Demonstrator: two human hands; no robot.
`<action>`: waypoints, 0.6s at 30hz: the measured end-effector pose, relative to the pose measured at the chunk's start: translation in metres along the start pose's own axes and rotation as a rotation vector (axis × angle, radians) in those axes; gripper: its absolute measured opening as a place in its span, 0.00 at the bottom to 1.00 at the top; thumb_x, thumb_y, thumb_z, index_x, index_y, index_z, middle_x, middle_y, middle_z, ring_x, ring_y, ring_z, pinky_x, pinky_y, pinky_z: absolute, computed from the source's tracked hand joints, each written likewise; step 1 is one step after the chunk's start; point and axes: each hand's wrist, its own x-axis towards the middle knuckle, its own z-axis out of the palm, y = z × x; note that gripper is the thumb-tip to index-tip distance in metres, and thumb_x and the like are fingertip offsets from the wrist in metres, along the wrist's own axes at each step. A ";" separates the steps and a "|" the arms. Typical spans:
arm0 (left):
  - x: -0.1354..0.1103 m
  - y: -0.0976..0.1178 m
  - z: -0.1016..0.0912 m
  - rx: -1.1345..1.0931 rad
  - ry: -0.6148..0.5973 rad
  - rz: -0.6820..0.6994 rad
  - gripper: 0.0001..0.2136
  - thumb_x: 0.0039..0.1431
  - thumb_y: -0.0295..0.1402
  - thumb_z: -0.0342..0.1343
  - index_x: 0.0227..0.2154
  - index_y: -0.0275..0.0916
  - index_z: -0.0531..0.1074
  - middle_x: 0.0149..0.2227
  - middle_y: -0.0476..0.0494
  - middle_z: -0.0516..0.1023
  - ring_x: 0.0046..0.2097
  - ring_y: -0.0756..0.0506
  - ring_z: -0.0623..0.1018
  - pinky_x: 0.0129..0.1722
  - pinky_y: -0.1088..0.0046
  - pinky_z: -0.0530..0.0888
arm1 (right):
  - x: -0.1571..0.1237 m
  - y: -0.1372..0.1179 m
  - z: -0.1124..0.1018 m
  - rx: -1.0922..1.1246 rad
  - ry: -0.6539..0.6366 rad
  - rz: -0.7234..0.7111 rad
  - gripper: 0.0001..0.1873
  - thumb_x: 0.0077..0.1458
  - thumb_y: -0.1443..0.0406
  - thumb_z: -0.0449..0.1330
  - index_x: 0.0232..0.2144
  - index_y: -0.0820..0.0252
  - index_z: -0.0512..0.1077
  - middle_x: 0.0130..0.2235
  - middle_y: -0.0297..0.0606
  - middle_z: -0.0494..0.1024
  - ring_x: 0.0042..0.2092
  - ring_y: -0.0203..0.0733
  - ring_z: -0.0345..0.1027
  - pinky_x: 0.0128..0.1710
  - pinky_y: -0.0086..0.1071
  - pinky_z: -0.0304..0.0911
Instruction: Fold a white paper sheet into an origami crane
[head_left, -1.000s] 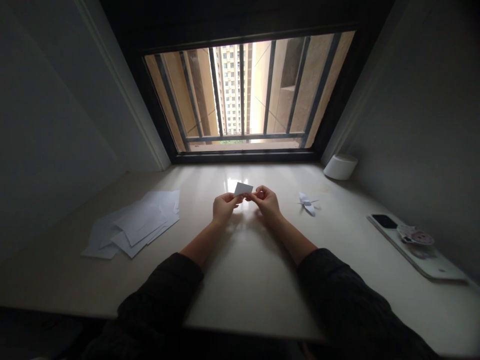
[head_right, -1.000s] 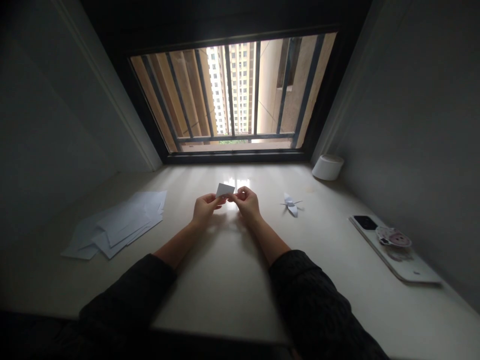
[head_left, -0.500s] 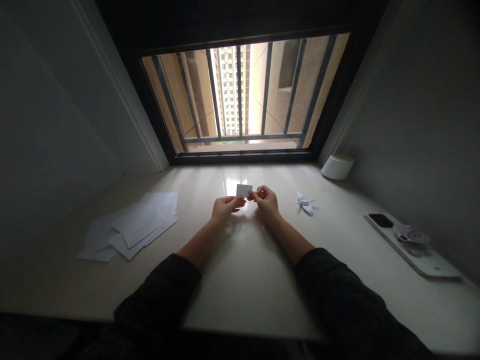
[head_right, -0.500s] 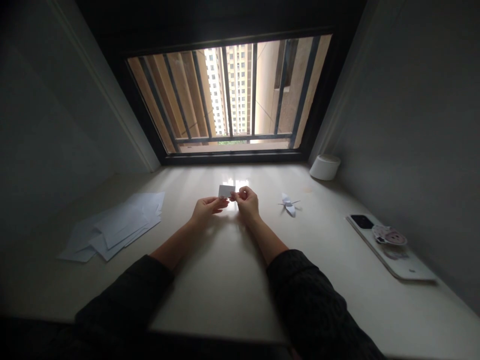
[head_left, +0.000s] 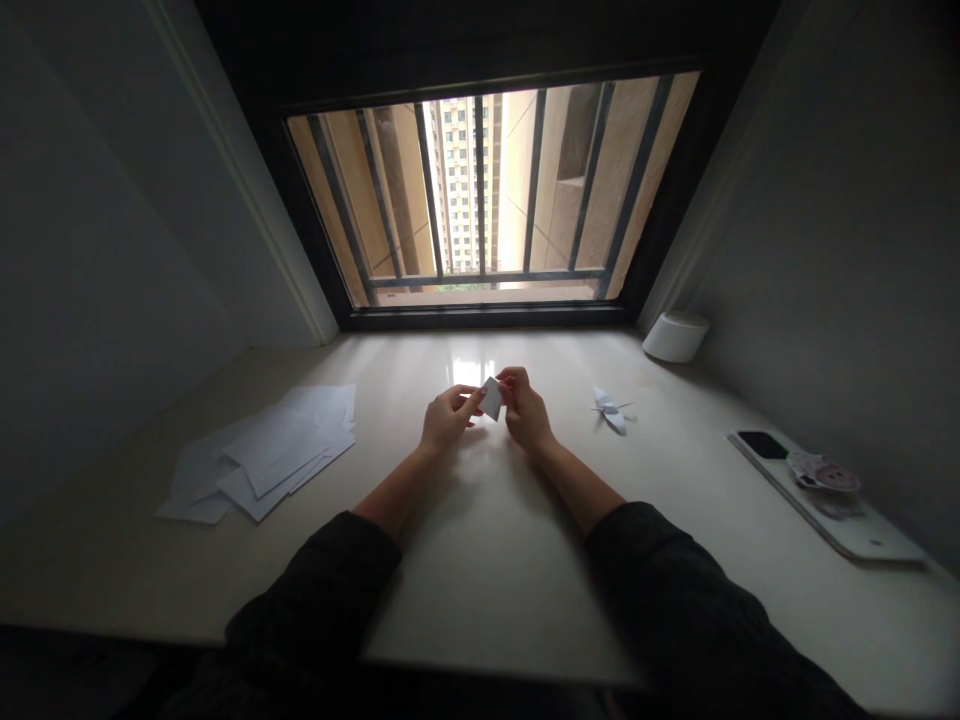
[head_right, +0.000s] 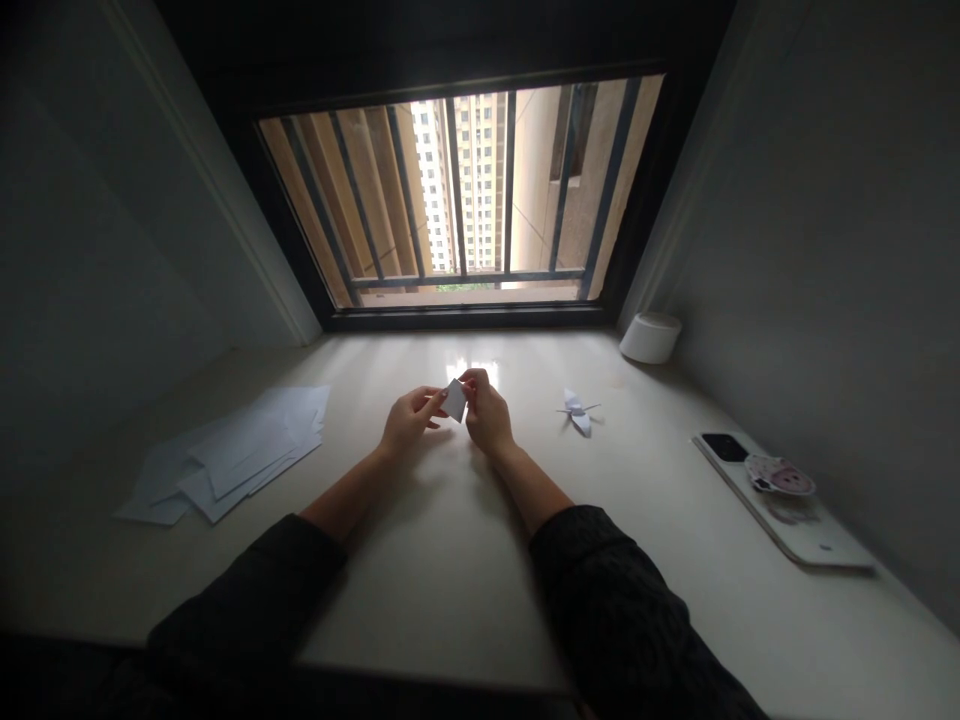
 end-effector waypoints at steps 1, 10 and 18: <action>0.000 0.000 0.000 0.012 0.023 0.011 0.20 0.48 0.50 0.58 0.34 0.37 0.76 0.28 0.42 0.78 0.32 0.44 0.78 0.24 0.74 0.72 | -0.001 -0.002 -0.001 -0.038 -0.025 -0.035 0.07 0.60 0.62 0.46 0.41 0.52 0.61 0.33 0.34 0.72 0.31 0.40 0.68 0.31 0.32 0.61; 0.003 -0.004 0.002 -0.144 0.105 -0.028 0.17 0.45 0.46 0.62 0.30 0.36 0.76 0.30 0.41 0.79 0.32 0.45 0.78 0.25 0.75 0.71 | -0.004 -0.004 0.003 -0.052 -0.063 -0.033 0.12 0.56 0.57 0.54 0.42 0.53 0.62 0.37 0.36 0.73 0.31 0.39 0.69 0.31 0.33 0.64; 0.007 -0.007 0.005 -0.446 0.129 -0.219 0.15 0.43 0.41 0.64 0.29 0.34 0.74 0.28 0.42 0.78 0.32 0.47 0.78 0.37 0.69 0.74 | -0.002 -0.010 -0.002 0.066 -0.101 -0.036 0.16 0.46 0.57 0.64 0.38 0.53 0.74 0.39 0.38 0.78 0.34 0.41 0.71 0.36 0.36 0.66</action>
